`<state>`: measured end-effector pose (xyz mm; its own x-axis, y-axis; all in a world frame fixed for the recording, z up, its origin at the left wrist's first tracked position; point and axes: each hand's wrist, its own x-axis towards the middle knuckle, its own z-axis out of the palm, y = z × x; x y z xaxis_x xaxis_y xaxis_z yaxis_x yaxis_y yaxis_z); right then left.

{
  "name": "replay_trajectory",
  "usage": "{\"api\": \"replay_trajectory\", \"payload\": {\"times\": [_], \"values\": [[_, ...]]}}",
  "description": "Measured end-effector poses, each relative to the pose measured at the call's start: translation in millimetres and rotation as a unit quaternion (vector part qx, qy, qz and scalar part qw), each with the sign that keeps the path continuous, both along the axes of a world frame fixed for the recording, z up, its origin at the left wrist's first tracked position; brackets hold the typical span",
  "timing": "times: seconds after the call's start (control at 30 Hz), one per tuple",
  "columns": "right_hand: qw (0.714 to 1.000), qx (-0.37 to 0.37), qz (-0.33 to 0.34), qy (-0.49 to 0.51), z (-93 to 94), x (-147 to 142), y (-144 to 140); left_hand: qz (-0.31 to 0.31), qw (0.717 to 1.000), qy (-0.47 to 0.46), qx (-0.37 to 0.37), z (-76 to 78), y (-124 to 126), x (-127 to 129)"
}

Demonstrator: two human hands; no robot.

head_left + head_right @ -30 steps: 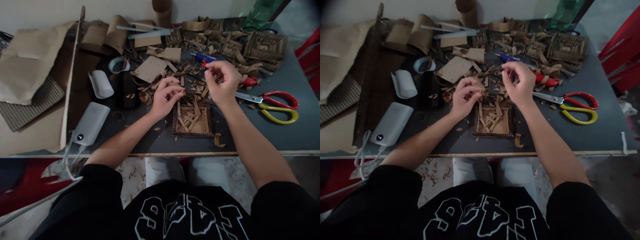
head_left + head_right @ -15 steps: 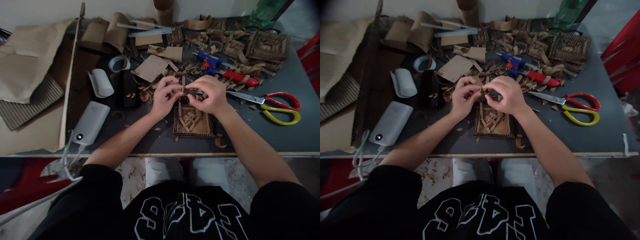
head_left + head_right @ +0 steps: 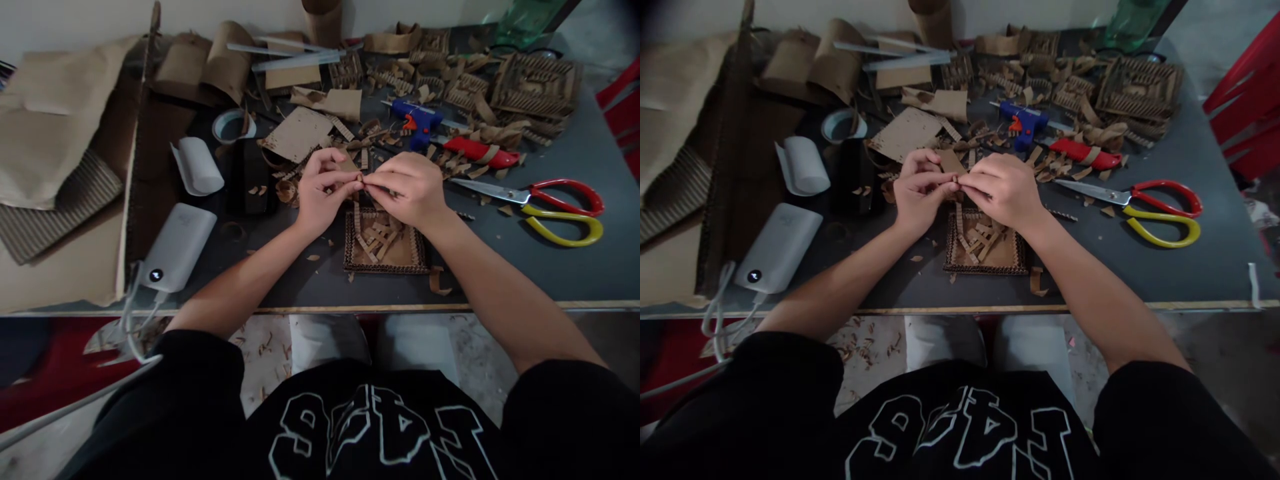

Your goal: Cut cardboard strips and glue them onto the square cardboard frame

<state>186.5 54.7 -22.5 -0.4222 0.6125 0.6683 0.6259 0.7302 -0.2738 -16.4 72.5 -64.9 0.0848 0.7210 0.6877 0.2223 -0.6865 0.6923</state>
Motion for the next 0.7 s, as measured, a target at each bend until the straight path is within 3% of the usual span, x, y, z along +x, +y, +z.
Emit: {"api": "replay_trajectory", "payload": {"times": [0.7], "values": [[0.999,-0.043,-0.008,0.010,-1.9,-4,-6,0.014,0.999,0.047,0.015,9.9,-9,-1]]}}
